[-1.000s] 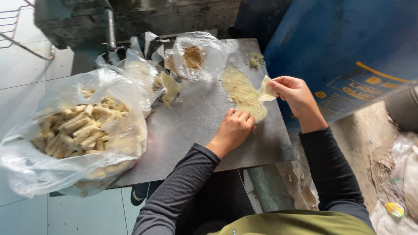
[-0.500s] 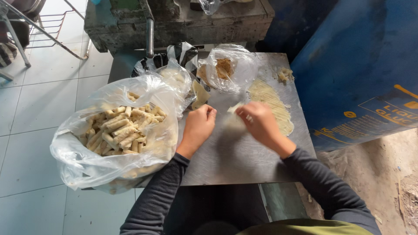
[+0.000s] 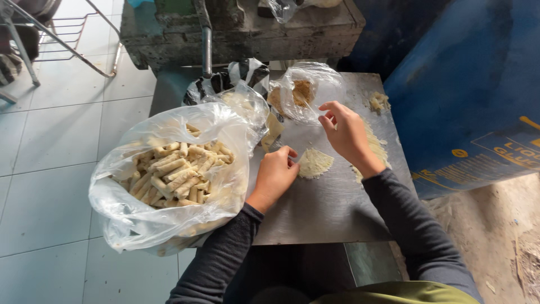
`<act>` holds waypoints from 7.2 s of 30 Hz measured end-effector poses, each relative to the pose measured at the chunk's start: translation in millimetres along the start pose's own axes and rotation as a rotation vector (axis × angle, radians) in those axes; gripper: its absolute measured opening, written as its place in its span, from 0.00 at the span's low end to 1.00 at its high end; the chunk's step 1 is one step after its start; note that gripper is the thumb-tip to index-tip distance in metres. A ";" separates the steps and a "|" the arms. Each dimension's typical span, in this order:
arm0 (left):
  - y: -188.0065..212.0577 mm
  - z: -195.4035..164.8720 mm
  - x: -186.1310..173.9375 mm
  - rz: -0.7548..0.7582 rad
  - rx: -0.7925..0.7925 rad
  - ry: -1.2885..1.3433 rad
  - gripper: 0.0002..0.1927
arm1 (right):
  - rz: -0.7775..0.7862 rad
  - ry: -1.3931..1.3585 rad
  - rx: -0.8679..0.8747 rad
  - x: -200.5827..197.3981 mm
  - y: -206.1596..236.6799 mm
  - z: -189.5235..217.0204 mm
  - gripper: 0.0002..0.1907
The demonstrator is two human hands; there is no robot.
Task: The person tears pieces from a soft white sheet, flattens a piece on the metal table, adds brown filling from a plastic-lined container, and folds the sheet over the filling into a roll, placing finished rolls into a plastic bag filled with similar rolls.
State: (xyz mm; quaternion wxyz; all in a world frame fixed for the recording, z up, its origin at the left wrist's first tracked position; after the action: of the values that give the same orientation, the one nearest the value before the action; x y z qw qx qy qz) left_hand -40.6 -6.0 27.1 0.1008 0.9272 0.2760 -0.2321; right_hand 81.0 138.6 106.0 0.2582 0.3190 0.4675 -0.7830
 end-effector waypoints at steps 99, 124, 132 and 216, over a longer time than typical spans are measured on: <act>10.5 -11.9 3.9 -0.006 0.124 0.127 0.09 | 0.004 0.073 -0.033 0.6 33.9 15.9 0.10; 23.5 -17.8 0.2 -0.033 0.575 -0.393 0.14 | 0.039 -0.226 0.020 16.3 93.5 34.6 0.15; 22.2 -13.4 4.0 -0.064 0.608 -0.410 0.11 | 0.013 -0.169 -0.126 16.9 93.3 43.7 0.10; -5.1 -70.9 -6.0 -0.564 -0.037 -0.348 0.13 | 0.004 0.164 0.292 0.4 12.5 62.3 0.11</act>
State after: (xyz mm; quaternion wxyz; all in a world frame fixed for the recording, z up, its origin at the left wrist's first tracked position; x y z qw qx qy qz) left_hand -21.3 17.7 91.6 0.0951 0.7589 0.5047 -0.4005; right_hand 73.4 77.3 121.0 0.1714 0.4169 0.3677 -0.8134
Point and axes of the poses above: each hand's wrist, its own y-axis away from the middle knuckle, its own x-axis out of the palm, z = x × y, the point moved 4 cm from there along -y, towards the middle knuckle, and after that the axes turned 14 degrees about -x, right-handed, at the moved point
